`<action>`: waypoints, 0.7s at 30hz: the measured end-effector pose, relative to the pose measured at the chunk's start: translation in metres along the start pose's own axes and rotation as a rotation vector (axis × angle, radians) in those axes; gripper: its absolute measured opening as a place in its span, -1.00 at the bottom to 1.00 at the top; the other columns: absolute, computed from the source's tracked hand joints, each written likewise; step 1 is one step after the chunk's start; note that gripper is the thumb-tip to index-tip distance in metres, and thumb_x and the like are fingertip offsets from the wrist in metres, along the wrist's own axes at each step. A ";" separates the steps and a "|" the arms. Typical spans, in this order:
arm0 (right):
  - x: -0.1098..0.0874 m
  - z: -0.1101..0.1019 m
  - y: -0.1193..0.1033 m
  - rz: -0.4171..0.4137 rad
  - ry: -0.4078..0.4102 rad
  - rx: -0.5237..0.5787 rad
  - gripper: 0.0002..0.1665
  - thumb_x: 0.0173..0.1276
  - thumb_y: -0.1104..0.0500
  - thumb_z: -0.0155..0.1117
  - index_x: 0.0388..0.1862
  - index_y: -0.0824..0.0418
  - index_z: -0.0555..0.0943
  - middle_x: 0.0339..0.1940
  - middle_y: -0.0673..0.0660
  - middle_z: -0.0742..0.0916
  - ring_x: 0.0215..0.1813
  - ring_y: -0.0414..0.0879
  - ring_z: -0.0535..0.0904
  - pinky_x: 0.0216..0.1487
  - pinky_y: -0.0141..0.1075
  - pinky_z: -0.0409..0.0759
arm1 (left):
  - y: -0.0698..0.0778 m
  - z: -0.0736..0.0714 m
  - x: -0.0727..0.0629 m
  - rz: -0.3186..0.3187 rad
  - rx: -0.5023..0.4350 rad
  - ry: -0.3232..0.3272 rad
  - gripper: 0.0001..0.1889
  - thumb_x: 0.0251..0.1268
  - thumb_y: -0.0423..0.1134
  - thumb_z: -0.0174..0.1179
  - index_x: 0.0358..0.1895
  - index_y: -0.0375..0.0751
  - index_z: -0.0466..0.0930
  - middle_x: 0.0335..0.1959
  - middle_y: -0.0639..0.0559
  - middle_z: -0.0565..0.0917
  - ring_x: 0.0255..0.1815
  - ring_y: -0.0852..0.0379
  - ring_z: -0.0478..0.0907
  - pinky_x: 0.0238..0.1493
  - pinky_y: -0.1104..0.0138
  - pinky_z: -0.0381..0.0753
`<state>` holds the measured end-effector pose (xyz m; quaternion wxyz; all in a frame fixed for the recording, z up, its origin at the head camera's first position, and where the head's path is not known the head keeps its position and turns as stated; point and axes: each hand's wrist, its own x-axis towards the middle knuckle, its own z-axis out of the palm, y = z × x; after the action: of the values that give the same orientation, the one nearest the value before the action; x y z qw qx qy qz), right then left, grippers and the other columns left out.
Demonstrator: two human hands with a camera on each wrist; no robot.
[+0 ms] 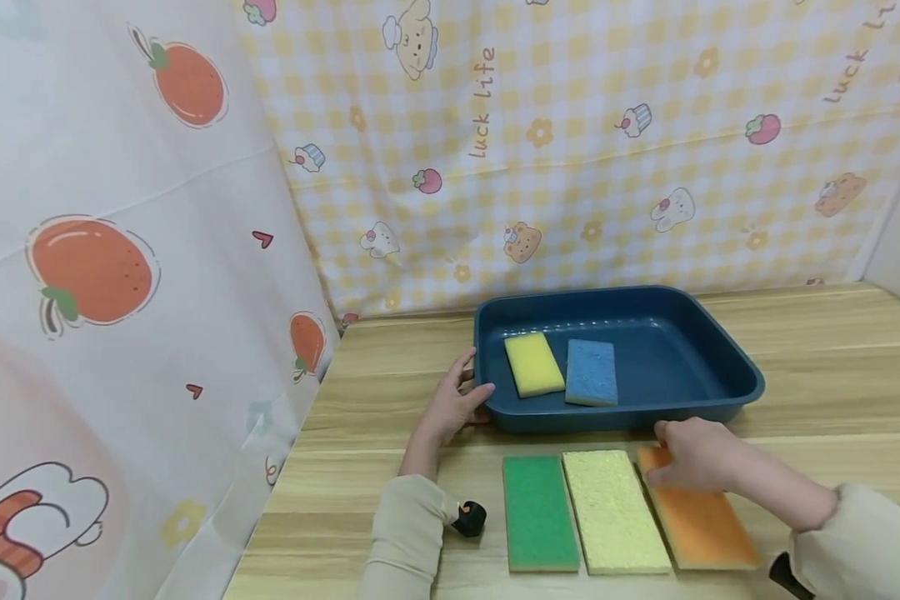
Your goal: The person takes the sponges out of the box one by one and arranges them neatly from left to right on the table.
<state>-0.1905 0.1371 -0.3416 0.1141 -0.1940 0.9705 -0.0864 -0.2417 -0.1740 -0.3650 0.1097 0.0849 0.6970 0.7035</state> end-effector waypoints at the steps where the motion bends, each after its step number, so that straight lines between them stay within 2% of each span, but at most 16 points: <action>1: 0.000 0.001 0.000 0.002 -0.002 0.002 -0.46 0.00 -0.06 0.33 -0.25 0.37 0.50 -0.53 0.04 0.55 -0.52 -0.10 0.34 -0.51 -0.25 0.33 | 0.000 0.000 0.000 -0.001 0.001 0.002 -0.27 0.26 -0.35 0.05 0.43 -0.04 -0.13 0.30 -0.35 0.11 0.19 -0.24 0.29 -0.10 -0.07 0.48; 3: 0.001 0.002 0.001 0.005 -0.008 0.013 -0.47 -0.01 -0.06 0.34 -0.28 0.35 0.50 -0.57 0.04 0.52 -0.53 -0.10 0.32 -0.52 -0.26 0.31 | -0.001 0.000 0.001 -0.002 -0.001 0.002 -0.27 0.27 -0.36 0.04 0.43 -0.03 -0.13 0.31 -0.35 0.11 0.19 -0.24 0.29 -0.10 -0.07 0.48; 9: 0.004 0.006 0.004 0.007 -0.011 0.008 -0.42 -0.01 -0.10 0.35 -0.24 0.37 0.50 -0.45 0.10 0.61 -0.51 -0.11 0.37 -0.49 -0.24 0.38 | -0.002 -0.001 0.002 -0.002 0.004 0.000 -0.27 0.26 -0.34 0.05 0.42 -0.03 -0.12 0.31 -0.34 0.11 0.20 -0.24 0.28 -0.10 -0.06 0.49; 17: 0.004 0.009 0.004 0.024 -0.004 0.005 -0.33 -0.05 -0.14 0.37 -0.20 0.39 0.50 -0.39 0.16 0.65 -0.47 -0.08 0.46 -0.47 -0.20 0.45 | 0.000 0.000 0.001 -0.004 0.003 -0.003 -0.27 0.26 -0.34 0.05 0.43 -0.02 -0.13 0.32 -0.33 0.10 0.21 -0.24 0.27 -0.09 -0.06 0.47; 21: 0.003 0.012 0.001 0.029 0.016 0.017 -0.39 -0.07 -0.12 0.39 -0.26 0.36 0.51 -0.50 0.11 0.61 -0.54 -0.12 0.42 -0.53 -0.24 0.42 | -0.001 0.000 0.001 -0.008 0.004 -0.002 -0.27 0.26 -0.35 0.05 0.43 -0.03 -0.13 0.32 -0.33 0.10 0.21 -0.24 0.26 -0.09 -0.07 0.47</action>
<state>-0.1904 0.1360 -0.3538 0.1094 -0.1781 0.9733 -0.0945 -0.2426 -0.1741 -0.3655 0.1133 0.0832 0.6987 0.7015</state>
